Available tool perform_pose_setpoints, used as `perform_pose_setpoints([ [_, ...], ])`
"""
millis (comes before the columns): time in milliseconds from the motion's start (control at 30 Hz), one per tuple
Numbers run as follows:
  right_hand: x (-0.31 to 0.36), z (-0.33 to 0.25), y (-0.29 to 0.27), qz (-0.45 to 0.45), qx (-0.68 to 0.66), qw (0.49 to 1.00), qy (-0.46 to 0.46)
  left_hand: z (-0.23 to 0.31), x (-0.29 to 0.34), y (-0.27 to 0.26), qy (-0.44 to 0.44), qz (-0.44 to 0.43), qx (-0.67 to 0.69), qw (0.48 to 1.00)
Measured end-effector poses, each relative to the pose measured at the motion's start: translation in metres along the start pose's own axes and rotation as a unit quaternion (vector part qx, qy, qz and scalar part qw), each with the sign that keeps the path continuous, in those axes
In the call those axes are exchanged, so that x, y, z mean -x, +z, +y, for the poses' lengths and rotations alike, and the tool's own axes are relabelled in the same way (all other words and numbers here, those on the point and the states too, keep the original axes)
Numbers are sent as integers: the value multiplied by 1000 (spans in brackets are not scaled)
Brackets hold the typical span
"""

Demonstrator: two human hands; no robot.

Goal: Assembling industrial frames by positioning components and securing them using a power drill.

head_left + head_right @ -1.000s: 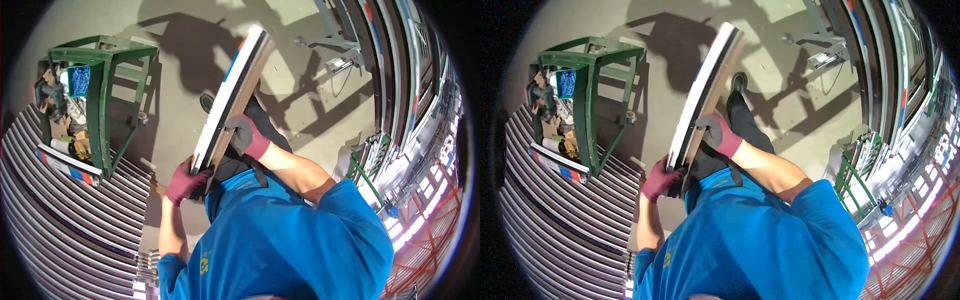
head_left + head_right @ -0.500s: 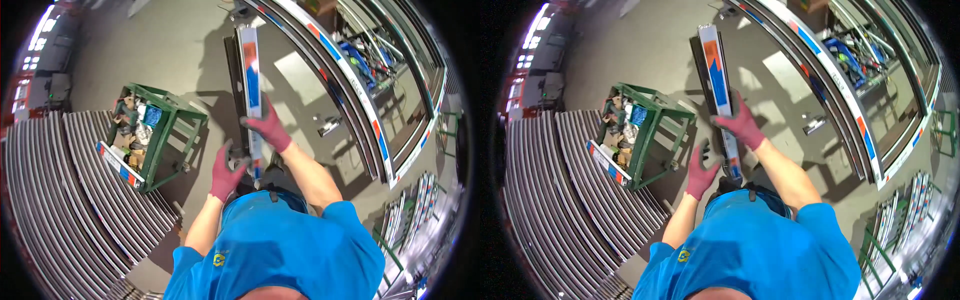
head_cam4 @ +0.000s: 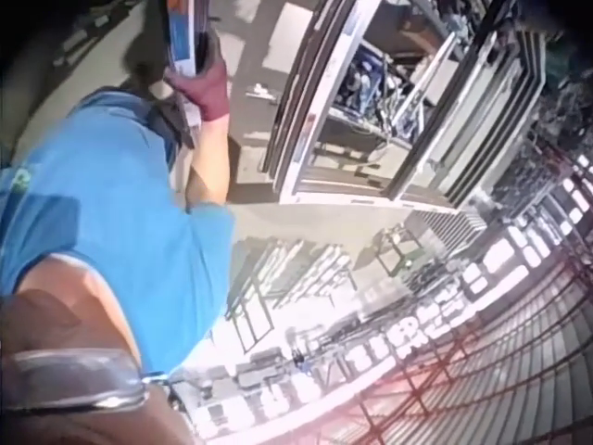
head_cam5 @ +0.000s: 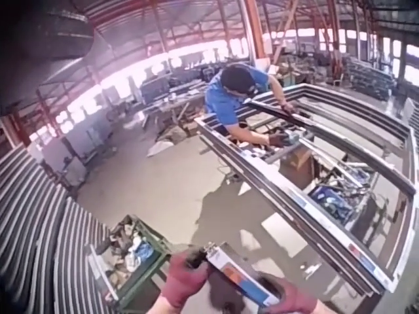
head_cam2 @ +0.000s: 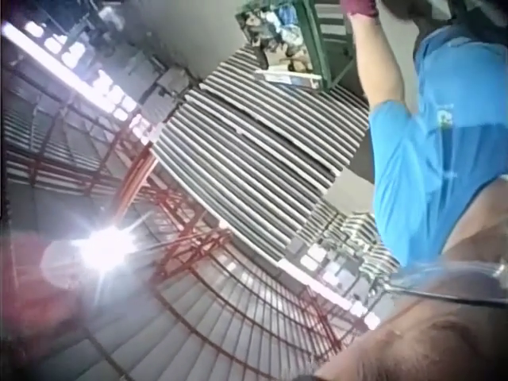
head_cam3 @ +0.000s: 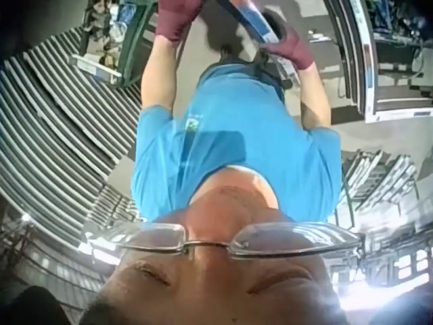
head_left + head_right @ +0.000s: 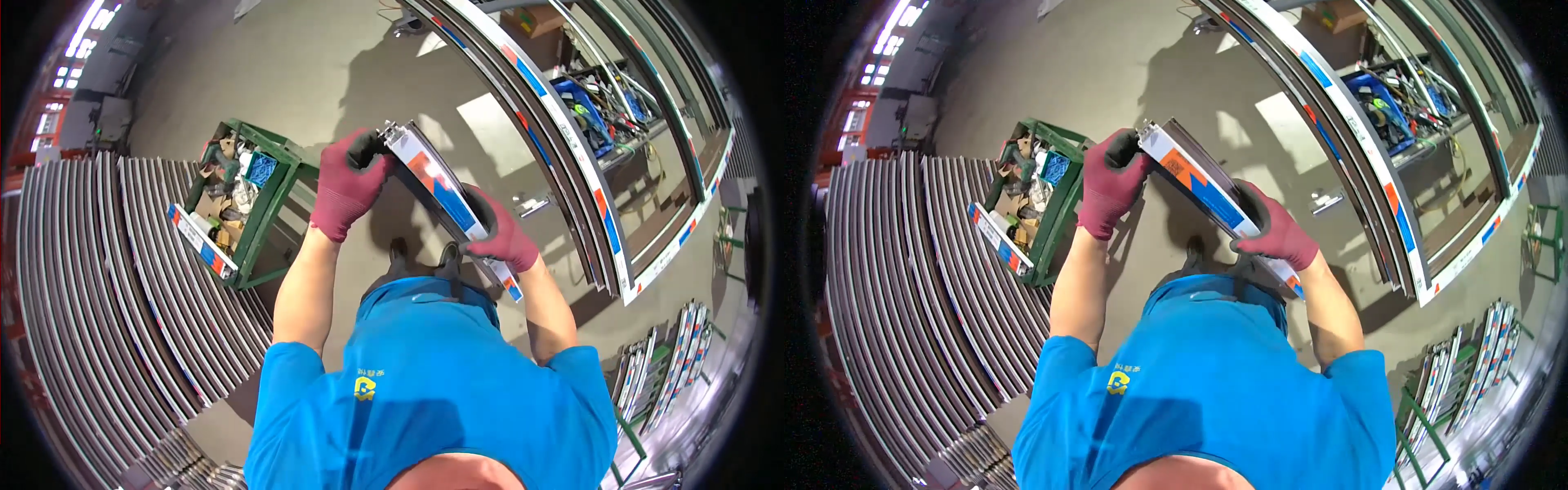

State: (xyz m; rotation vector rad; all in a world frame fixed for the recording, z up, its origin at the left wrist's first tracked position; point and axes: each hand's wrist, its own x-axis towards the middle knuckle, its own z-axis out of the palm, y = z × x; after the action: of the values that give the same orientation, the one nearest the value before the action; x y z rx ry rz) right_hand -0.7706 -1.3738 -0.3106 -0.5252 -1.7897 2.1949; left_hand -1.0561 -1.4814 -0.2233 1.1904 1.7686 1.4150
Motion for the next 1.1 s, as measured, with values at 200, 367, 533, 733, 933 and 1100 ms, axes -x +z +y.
perform_pose_setpoints([
  [200, 28, -36, 35, 69, 70, 994, 41, -16, 4, 5, -31, 36, 142, 989],
  [367, 35, -47, 65, 146, 199, 969, 35, -33, -6, -5, -39, 45, 236, 970],
  [533, 47, -34, 81, 184, 239, 953, 28, -55, -44, -60, -68, -52, 125, 989],
  [733, 54, -21, 106, 242, 409, 875, 93, -9, -62, -63, 18, -248, -2, 969],
  [933, 54, -5, 117, 243, 485, 833, 104, -15, -82, -48, 37, -417, -233, 878],
  [1100, 62, 0, 114, 273, 434, 852, 103, -51, -105, -81, -154, -271, 124, 942],
])
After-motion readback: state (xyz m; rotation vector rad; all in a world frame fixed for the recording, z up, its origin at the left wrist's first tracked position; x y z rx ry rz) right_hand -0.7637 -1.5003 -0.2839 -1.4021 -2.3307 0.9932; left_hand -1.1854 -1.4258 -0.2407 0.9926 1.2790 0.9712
